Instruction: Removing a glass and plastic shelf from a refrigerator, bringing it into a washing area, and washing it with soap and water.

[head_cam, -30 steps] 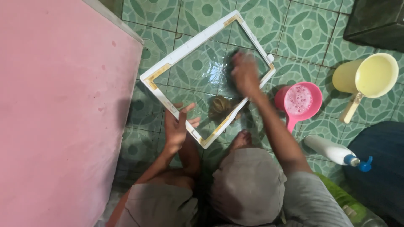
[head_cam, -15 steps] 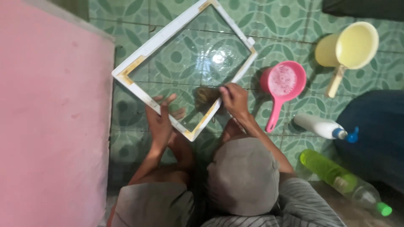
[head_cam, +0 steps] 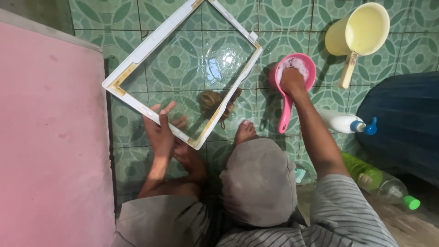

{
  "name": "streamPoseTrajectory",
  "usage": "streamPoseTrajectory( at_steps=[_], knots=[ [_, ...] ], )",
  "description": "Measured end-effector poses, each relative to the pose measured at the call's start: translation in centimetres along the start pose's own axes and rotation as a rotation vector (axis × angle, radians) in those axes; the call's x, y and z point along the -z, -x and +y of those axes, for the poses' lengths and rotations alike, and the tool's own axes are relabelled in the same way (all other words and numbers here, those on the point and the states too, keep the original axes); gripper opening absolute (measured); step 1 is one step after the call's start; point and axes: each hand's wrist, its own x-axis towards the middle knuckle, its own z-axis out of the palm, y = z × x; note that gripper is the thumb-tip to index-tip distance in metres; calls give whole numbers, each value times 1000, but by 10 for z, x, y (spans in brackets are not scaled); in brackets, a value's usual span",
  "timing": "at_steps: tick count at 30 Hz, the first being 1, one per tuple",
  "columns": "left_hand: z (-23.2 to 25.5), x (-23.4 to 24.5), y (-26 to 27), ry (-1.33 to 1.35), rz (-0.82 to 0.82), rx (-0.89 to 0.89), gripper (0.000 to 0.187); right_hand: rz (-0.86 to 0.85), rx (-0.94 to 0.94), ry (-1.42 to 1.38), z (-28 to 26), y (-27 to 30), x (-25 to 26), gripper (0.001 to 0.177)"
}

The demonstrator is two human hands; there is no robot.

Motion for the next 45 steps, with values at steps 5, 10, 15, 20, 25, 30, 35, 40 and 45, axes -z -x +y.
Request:
streamPoseTrajectory(
  at_steps=[5, 10, 15, 20, 25, 30, 35, 40, 45],
  knots=[
    [-1, 0, 0, 27, -10, -2, 37, 114, -30, 1, -23, 10, 25, 19],
    [1, 1, 0, 19, -7, -31, 37, 206, 61, -170, -51, 48, 100, 23],
    [5, 0, 1, 0, 12, -14, 37, 137, 184, -374, -33, 37, 97, 30],
    [6, 0, 2, 8, -7, -14, 39, -158, 98, 97, 1, -15, 7, 36],
    [4, 1, 1, 0, 10, -8, 39, 6, 196, 246, 34, -29, -45, 42],
    [11, -2, 2, -23, 3, -20, 38, -2, 175, 137, -16, 21, 50, 32],
    [8, -1, 0, -9, 16, 8, 38, 218, 158, -243, -65, 78, 123, 39],
    [7, -1, -1, -5, 21, 1, 38, 299, 89, -143, -56, 74, 99, 27],
    [13, -5, 3, -7, 34, 16, 37, 382, 93, -175, -33, 64, 88, 24]
  ],
)
